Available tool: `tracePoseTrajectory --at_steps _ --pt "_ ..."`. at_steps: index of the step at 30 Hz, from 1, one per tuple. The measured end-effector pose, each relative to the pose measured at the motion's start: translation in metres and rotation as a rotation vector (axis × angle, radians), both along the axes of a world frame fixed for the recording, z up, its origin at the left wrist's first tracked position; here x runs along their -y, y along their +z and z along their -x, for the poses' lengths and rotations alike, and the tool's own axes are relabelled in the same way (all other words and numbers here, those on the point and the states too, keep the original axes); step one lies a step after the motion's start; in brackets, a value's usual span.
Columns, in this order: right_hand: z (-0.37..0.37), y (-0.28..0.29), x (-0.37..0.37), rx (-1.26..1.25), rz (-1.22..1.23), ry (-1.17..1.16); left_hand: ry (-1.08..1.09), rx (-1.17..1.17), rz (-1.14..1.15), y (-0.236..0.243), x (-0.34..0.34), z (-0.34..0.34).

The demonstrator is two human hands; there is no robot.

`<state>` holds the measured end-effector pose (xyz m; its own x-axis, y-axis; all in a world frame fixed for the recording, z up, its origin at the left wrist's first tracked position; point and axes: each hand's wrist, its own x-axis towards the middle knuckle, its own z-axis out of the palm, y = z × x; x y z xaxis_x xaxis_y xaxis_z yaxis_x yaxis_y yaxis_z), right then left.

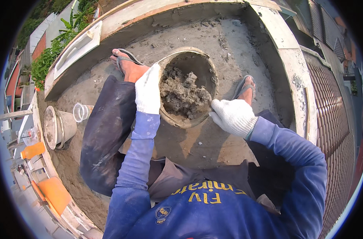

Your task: The person scoops wet cement from a bucket using a trowel and spreads it onto a rooftop surface. They repeatedly transfer cement and smooth the area to create a level finish.

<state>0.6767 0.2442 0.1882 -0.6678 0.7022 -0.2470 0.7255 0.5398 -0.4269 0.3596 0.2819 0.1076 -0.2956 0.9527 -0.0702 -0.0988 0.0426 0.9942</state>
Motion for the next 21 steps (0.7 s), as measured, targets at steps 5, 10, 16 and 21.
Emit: tracePoseTrajectory --at_steps 5,10,16,21 --pt "-0.023 0.018 -0.014 0.192 -0.334 0.033 -0.002 0.005 -0.010 -0.001 0.008 -0.014" --pt "-0.050 0.051 -0.024 0.256 -0.367 -0.090 -0.001 -0.124 -0.008 0.041 0.011 -0.046" --pt "-0.079 0.009 -0.052 0.365 -0.352 -0.179 -0.040 -0.192 -0.018 0.035 0.013 -0.043" --pt "-0.058 -0.069 -0.041 0.328 -0.309 -0.077 -0.085 -0.210 -0.061 0.042 0.016 -0.061"
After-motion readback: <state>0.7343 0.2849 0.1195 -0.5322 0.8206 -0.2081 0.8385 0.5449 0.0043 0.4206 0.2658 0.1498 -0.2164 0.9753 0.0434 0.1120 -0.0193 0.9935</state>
